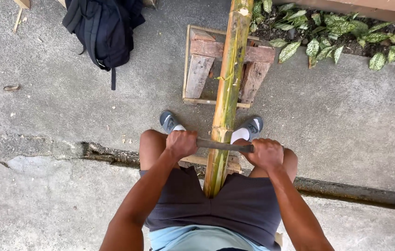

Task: The recorder uses a large knife to strip the outer layer and knots from a bamboo pole.

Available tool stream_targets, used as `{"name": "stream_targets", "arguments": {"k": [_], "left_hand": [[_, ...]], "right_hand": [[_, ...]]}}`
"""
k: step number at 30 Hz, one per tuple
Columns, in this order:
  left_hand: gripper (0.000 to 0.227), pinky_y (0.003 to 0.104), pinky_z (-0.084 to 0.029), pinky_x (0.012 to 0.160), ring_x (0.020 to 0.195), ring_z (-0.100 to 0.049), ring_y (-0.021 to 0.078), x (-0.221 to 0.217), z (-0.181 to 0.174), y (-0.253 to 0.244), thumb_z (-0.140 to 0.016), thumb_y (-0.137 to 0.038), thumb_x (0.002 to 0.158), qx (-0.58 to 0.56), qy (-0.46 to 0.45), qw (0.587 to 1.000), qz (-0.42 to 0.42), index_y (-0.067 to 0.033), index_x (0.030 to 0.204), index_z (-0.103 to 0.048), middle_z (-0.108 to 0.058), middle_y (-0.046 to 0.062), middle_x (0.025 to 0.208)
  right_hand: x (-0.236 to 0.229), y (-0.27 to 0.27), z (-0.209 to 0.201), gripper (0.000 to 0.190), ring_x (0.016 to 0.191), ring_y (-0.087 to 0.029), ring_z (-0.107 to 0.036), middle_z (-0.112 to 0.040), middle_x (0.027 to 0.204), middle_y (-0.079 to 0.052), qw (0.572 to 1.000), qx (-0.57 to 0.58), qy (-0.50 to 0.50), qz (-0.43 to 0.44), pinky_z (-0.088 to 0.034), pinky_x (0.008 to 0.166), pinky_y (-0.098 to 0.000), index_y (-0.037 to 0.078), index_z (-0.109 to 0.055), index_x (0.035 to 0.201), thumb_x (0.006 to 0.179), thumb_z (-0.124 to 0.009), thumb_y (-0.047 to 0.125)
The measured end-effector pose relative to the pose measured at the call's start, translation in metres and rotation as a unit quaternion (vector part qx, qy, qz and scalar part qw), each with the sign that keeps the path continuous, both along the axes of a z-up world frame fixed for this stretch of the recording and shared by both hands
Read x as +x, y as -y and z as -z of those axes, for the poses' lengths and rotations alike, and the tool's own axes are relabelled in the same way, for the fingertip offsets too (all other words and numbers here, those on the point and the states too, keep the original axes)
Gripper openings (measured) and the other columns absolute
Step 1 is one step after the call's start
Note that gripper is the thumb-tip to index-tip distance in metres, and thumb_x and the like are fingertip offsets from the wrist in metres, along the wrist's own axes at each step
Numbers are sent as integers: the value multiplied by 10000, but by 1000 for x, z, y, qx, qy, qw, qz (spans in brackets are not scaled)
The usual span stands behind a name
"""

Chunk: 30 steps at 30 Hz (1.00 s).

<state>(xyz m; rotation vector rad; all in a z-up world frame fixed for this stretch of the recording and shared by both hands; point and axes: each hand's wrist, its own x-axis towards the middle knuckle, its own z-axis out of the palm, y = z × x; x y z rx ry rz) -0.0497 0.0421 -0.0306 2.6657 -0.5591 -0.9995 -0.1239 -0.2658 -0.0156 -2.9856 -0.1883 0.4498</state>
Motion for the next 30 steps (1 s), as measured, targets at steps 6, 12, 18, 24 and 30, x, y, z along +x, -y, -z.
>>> {"name": "stream_targets", "arguments": {"k": [6,12,18,24,30], "left_hand": [[261,479,-587,782,857,-735,333,77,25,14,-615,-264,850,51,16,997,63,-135,1042,-735,-756,171,932],[291,467,-644,715,799,-805,273,155,3,33,-446,-238,1006,89,-29,996,-4,-128,1126,-688,-779,163,912],[250,482,-577,829,889,-757,336,150,5,33,-585,-263,863,25,78,997,-5,-142,981,-770,-766,167,958],[286,488,-589,843,978,-744,330,79,-9,31,-554,-241,867,49,33,998,15,-133,1035,-759,-754,169,1046],[268,478,-586,859,988,-737,337,13,-22,22,-573,-232,874,25,0,1000,-13,-128,1051,-745,-755,160,1064]], "right_hand": [[74,27,24,242,505,-217,-636,-660,611,-70,999,7,-33,24,-561,528,-414,131,-725,753,864,-682,341],[175,32,16,217,721,-292,-729,-745,793,-113,993,-41,-104,47,-569,708,-457,180,-756,842,931,-623,325],[162,26,9,175,804,-320,-720,-754,873,-112,994,6,-72,87,-536,831,-480,193,-747,876,853,-655,340],[74,29,25,180,870,-294,-734,-769,907,-99,990,-13,-108,94,-508,938,-478,211,-765,914,791,-666,297],[14,22,12,246,880,-277,-738,-773,920,-110,982,-37,-154,100,-506,960,-454,206,-772,960,761,-676,314]]}}
